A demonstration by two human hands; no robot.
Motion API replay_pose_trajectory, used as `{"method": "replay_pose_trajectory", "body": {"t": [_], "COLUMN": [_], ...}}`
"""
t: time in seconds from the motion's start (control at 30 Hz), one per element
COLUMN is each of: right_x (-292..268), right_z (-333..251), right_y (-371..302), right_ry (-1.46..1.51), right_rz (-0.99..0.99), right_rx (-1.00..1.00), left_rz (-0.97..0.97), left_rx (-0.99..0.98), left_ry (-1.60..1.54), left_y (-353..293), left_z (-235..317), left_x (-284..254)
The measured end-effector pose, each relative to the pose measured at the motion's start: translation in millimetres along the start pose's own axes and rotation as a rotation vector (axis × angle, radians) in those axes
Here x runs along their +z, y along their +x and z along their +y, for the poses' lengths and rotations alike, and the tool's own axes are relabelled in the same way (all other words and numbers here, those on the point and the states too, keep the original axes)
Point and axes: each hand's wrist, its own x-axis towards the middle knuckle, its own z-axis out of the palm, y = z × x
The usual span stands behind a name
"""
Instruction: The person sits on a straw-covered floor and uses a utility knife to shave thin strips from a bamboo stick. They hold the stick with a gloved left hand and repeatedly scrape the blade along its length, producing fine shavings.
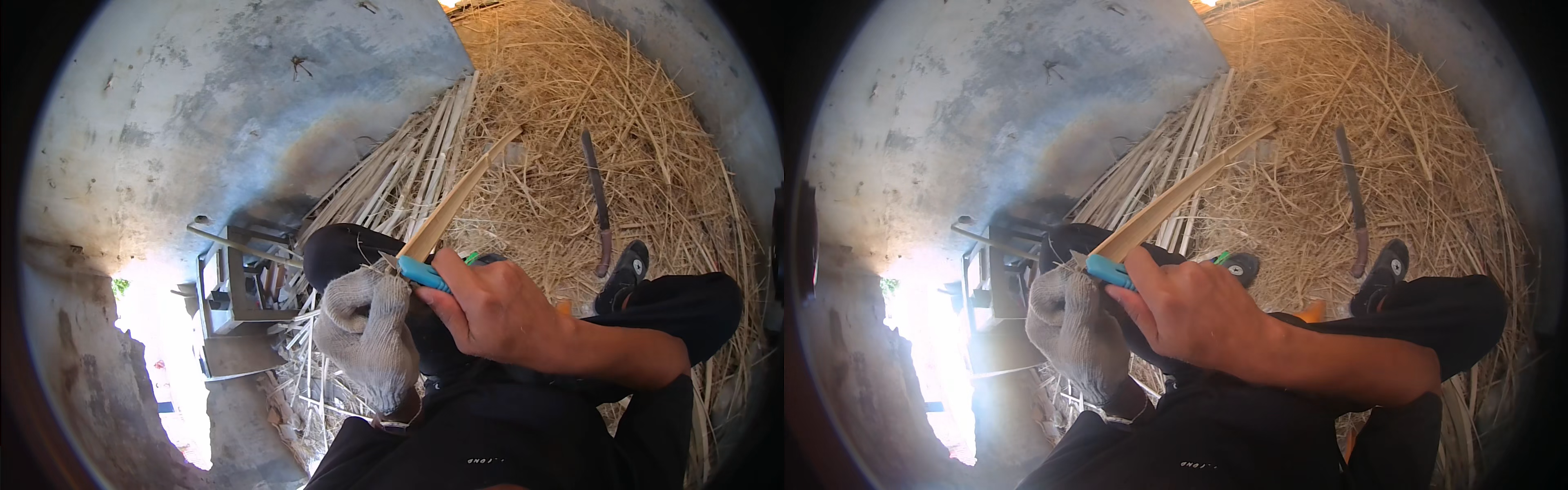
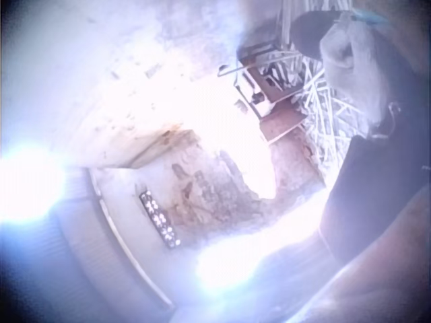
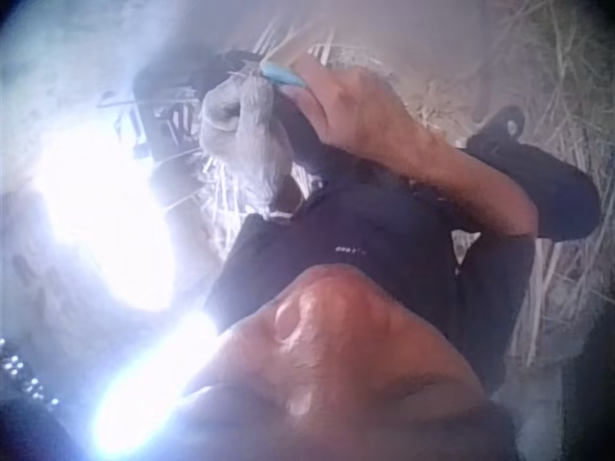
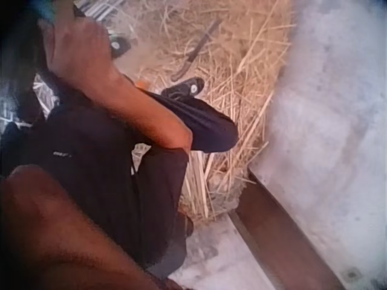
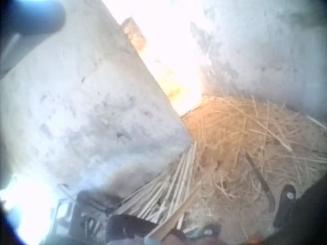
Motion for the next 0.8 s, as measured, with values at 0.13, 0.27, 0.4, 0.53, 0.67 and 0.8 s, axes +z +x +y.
{"method": "replay_pose_trajectory", "body": {"t": [0.13,0.27,0.4,0.53,0.67,0.8], "right_x": [10,1,-8,-2,-3,-5], "right_z": [37,32,-5,-11,9,5], "right_y": [3,15,-4,-5,1,1], "right_ry": [-0.302,-0.009,0.146,0.138,0.011,0.069], "right_rz": [-0.064,0.013,-0.016,-0.022,-0.039,-0.037], "right_rx": [0.13,0.256,0.078,0.014,0.177,0.152], "left_rz": [0.039,0.043,0.032,0.057,0.027,0.055], "left_rx": [0.048,0.005,-0.014,-0.023,-0.047,-0.018], "left_ry": [-0.147,-0.195,-0.125,-0.07,-0.161,-0.164], "left_y": [53,59,54,51,49,50], "left_z": [-10,-9,-5,-8,-3,-6], "left_x": [39,36,45,40,52,49]}}
